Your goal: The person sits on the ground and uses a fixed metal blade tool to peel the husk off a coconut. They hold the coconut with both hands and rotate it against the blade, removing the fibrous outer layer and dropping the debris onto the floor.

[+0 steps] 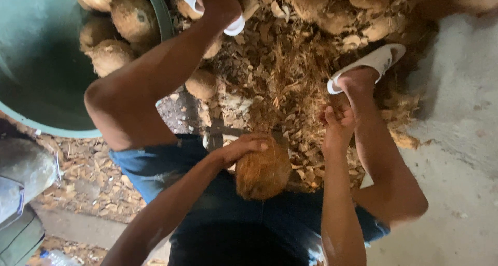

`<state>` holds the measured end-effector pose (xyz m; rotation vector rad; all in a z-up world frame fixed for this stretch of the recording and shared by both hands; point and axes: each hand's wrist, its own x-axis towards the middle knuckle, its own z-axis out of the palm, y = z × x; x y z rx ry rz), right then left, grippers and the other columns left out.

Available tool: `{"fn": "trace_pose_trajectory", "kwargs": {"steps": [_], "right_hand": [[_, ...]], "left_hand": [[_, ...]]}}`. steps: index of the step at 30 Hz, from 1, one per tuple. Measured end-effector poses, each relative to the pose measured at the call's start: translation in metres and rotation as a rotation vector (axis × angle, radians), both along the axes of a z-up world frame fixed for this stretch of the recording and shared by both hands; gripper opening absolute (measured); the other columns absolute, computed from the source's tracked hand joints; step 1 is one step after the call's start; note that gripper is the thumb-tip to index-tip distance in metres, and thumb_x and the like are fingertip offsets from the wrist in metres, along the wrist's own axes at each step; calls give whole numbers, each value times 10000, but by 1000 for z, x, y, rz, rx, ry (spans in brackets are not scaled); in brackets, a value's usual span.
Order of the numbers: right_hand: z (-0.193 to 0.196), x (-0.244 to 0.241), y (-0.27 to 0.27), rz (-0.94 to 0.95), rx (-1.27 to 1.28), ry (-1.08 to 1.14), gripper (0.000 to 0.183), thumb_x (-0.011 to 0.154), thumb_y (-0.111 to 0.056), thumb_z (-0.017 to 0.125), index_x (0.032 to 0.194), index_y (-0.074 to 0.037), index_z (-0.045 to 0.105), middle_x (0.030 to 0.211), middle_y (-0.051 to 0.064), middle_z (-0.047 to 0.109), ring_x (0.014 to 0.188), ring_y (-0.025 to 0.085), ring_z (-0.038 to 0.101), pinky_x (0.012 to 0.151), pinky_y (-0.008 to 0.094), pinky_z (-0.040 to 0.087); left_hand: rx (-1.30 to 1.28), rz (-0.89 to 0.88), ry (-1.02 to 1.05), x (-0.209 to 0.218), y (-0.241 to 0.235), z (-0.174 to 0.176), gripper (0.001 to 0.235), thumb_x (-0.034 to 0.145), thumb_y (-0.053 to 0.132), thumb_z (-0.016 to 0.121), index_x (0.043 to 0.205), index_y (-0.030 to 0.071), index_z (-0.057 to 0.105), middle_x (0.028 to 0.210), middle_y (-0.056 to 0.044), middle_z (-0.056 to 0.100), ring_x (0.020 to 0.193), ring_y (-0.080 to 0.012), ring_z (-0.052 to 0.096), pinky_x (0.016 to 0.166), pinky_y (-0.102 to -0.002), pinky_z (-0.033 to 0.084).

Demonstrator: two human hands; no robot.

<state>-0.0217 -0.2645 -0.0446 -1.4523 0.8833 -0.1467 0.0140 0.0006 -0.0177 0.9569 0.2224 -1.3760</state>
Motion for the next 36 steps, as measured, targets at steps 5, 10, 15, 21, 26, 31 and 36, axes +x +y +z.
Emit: {"fn": "trace_pose_trajectory", "kwargs": {"steps": [5,10,15,21,26,31,36], "right_hand": [[-31,23,-16,-36,-1,94,194,984,-20,566,1173,-62,567,954,30,599,781,78,580,689,232,507],[-81,36,-41,-110,-25,189,203,933,-46,632,1117,-93,562,892,14,608,699,87,622,604,189,510],[-188,25,-95,-184,89,281,167,990,-84,660,1103,-172,574,962,42,623,676,188,676,521,207,522],[-203,56,-104,-179,168,424,233,952,-172,534,1184,-171,513,1099,44,628,749,206,746,691,275,646],[-221,62,-101,-113,38,580,283,952,-156,393,1178,-212,554,1094,45,639,814,196,770,701,329,630],[-247,67,-109,8,-32,592,164,964,-77,566,1101,-165,553,1117,51,694,827,235,786,730,423,644],[-287,63,-115,-14,-58,627,122,894,-106,542,885,-215,596,621,-16,546,551,113,678,522,309,553]], "left_hand": [[-2,-31,52,1,-2,-4,769,792,486,749,1397,61,540,1405,-290,488,1297,-483,475,1046,-594,421],[21,-36,92,0,-3,-9,776,791,491,749,1383,34,541,1398,-302,482,1290,-502,475,1029,-613,435],[21,-75,123,-5,-2,-21,720,765,459,783,1355,100,580,1393,-263,495,1267,-457,503,1022,-623,442],[8,-103,195,-7,0,-23,701,760,488,799,1356,180,594,1391,-215,517,1263,-416,514,1010,-598,458],[7,-276,181,9,-3,-14,707,714,560,668,1336,243,557,1372,-101,534,1217,-307,562,965,-447,508],[69,-347,183,16,-6,-11,718,684,584,657,1325,273,567,1374,-83,550,1238,-283,555,989,-421,497],[73,-372,84,15,-5,-9,657,696,590,669,1283,301,608,1385,-33,577,1265,-233,558,1010,-387,451]]}}
